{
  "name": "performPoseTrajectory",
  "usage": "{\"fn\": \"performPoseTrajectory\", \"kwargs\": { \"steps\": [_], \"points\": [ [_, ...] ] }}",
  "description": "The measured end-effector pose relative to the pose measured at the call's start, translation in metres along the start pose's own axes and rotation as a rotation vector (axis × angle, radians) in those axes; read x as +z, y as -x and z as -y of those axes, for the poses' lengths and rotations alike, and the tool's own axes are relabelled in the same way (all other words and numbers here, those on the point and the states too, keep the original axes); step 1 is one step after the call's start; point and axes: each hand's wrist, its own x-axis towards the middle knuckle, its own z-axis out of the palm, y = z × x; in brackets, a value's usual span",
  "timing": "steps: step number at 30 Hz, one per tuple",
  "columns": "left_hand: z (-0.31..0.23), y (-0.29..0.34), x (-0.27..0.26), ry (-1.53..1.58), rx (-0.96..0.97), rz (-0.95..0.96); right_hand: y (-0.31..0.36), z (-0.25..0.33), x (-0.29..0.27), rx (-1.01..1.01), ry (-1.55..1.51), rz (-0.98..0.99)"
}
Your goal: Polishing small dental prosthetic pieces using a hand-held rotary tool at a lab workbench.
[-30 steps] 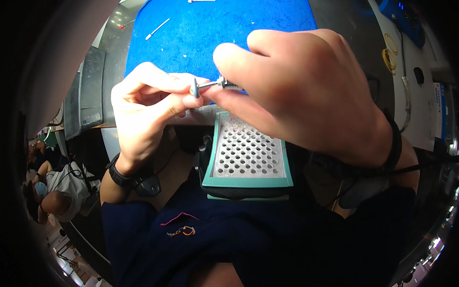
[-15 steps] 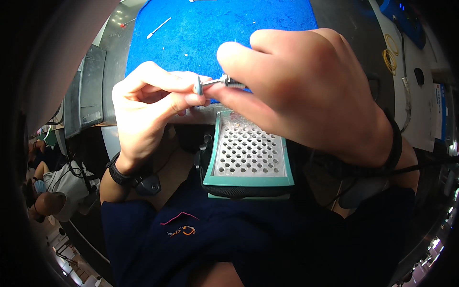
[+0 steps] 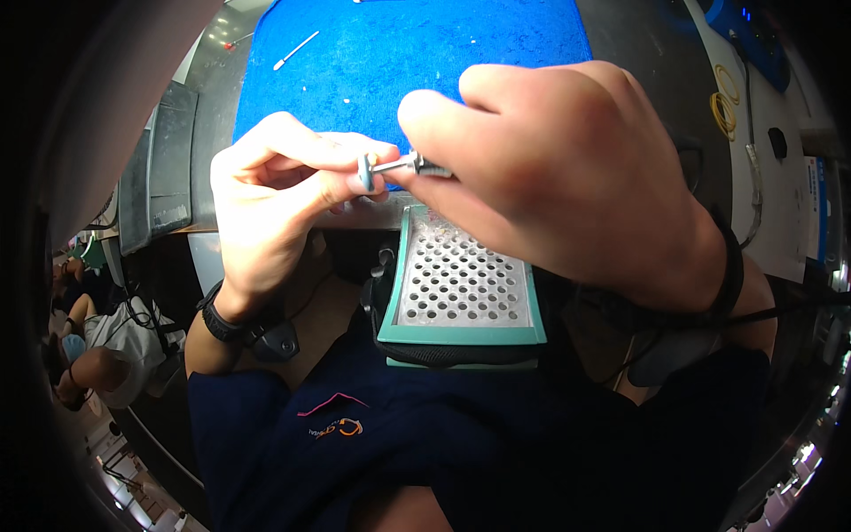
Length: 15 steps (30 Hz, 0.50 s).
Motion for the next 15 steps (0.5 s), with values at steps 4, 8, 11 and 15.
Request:
{"fn": "performPoseTrajectory", "kwargs": {
  "steps": [4,8,11,15],
  "points": [
    [0.002,0.0,0.0,-0.033,0.016,0.005,0.0,-0.001,-0.001,0.005,0.0,0.01],
    [0.002,0.0,-0.001,-0.042,0.028,0.012,0.0,-0.002,0.001,-0.019,-0.003,-0.003],
    [-0.002,0.0,0.002,-0.061,-0.024,0.006,0.002,-0.002,-0.003,0.012,0.007,0.031],
    [0.0,0.001,0.012,0.024,0.001,-0.022,0.009,-0.001,-0.004,-0.005,-0.011,-0.011]
  ]
}}
